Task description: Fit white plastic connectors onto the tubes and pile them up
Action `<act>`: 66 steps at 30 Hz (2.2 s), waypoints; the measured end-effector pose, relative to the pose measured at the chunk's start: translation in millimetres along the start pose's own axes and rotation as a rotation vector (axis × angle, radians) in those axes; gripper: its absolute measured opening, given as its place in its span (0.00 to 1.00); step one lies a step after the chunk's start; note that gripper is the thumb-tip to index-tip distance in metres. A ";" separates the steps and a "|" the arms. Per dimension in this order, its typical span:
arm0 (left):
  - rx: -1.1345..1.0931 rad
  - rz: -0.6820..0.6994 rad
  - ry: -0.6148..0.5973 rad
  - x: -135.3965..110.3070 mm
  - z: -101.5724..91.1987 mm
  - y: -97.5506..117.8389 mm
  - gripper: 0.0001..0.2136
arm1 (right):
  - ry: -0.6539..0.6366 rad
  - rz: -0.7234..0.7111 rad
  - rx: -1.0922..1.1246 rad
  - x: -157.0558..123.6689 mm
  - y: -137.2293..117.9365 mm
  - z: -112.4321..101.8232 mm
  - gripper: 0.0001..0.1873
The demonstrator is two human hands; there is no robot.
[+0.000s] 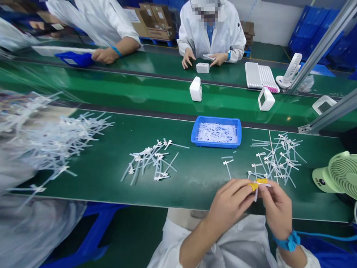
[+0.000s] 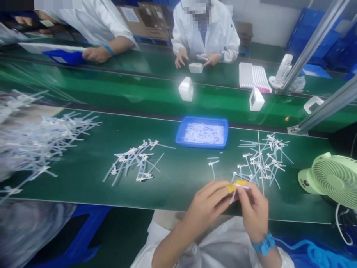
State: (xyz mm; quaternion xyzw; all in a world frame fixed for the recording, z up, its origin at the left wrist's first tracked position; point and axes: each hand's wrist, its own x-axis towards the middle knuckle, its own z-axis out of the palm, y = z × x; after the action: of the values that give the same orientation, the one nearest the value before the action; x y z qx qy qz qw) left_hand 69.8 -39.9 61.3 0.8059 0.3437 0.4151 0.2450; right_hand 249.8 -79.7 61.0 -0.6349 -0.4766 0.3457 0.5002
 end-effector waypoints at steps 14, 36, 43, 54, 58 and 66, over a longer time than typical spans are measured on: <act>0.339 -0.200 -0.031 0.1 -16.1 -84.3 0.12 | 0.220 -0.229 -0.425 94.3 16.6 -73.0 0.23; 0.179 -0.228 0.045 -52.5 -41.0 -76.5 0.06 | -0.580 -0.664 -1.044 148.4 -6.2 96.8 0.10; 0.118 -0.276 0.062 -52.8 -40.4 -75.0 0.18 | -0.612 -0.558 -0.598 106.5 -25.2 82.9 0.08; 0.105 -0.335 -0.015 -50.2 -43.3 -75.3 0.19 | -0.554 -0.244 -0.239 45.6 14.3 78.8 0.11; 0.104 -0.345 -0.018 -49.1 -44.4 -74.2 0.19 | -0.514 -0.277 -0.251 42.5 21.1 79.2 0.09; 0.081 -0.368 -0.023 -48.3 -46.2 -72.1 0.16 | -0.555 -0.283 -0.276 44.0 20.1 74.2 0.07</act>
State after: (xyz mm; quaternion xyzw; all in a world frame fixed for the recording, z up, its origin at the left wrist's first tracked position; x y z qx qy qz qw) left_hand -14.4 -25.0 12.8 0.7432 0.4990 0.3400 0.2882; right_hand 200.6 -16.1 23.9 -0.5058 -0.7203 0.3646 0.3040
